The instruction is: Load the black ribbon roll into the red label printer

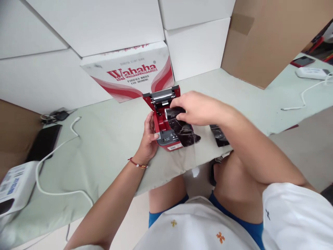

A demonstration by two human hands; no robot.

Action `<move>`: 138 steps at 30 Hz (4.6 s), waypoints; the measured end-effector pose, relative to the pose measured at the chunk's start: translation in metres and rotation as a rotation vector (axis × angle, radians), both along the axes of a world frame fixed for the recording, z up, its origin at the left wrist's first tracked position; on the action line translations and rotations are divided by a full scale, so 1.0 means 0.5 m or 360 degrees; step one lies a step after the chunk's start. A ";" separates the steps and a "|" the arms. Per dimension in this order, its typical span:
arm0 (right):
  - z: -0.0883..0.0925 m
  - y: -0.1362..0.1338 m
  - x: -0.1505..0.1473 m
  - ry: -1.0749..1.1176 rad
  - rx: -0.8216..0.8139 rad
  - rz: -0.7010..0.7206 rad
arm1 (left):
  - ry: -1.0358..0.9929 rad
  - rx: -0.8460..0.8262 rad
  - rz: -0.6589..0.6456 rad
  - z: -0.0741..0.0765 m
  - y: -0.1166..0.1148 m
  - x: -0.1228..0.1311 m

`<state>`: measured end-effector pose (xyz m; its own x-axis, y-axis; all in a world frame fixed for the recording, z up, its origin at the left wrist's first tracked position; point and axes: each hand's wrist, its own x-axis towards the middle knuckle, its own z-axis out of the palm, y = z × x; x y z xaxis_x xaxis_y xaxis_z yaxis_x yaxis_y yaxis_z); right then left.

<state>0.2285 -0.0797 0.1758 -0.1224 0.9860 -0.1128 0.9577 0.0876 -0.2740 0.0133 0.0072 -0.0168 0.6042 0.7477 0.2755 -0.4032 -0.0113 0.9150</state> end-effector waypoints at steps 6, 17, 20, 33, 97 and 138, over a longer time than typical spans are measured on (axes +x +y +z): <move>-0.061 0.063 -0.101 -0.0512 -0.0081 -0.0119 | -0.0043 0.0004 0.0008 -0.012 0.001 0.002; -0.098 0.073 -0.083 -0.0237 0.0033 0.0001 | -0.0025 0.0034 -0.0015 -0.019 0.004 0.000; -0.099 0.015 -0.071 0.0058 0.0361 0.0240 | -0.0008 0.0038 -0.0014 -0.019 0.005 -0.003; -0.278 -0.139 -0.093 0.0144 0.1509 0.0297 | 0.0043 -0.0174 0.0385 0.029 0.002 -0.023; -0.150 0.120 -0.082 -0.0396 0.0208 -0.0030 | -0.0023 -0.0125 0.0043 0.004 -0.029 0.008; -0.170 -0.093 0.177 -0.0141 -0.0205 -0.0516 | -0.0019 -0.0012 -0.0008 -0.008 -0.009 0.003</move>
<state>0.3169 -0.1262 0.0908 0.2104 0.9490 -0.2347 0.9506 -0.2547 -0.1776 0.0146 0.0027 -0.0211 0.6045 0.7468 0.2773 -0.4144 -0.0025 0.9101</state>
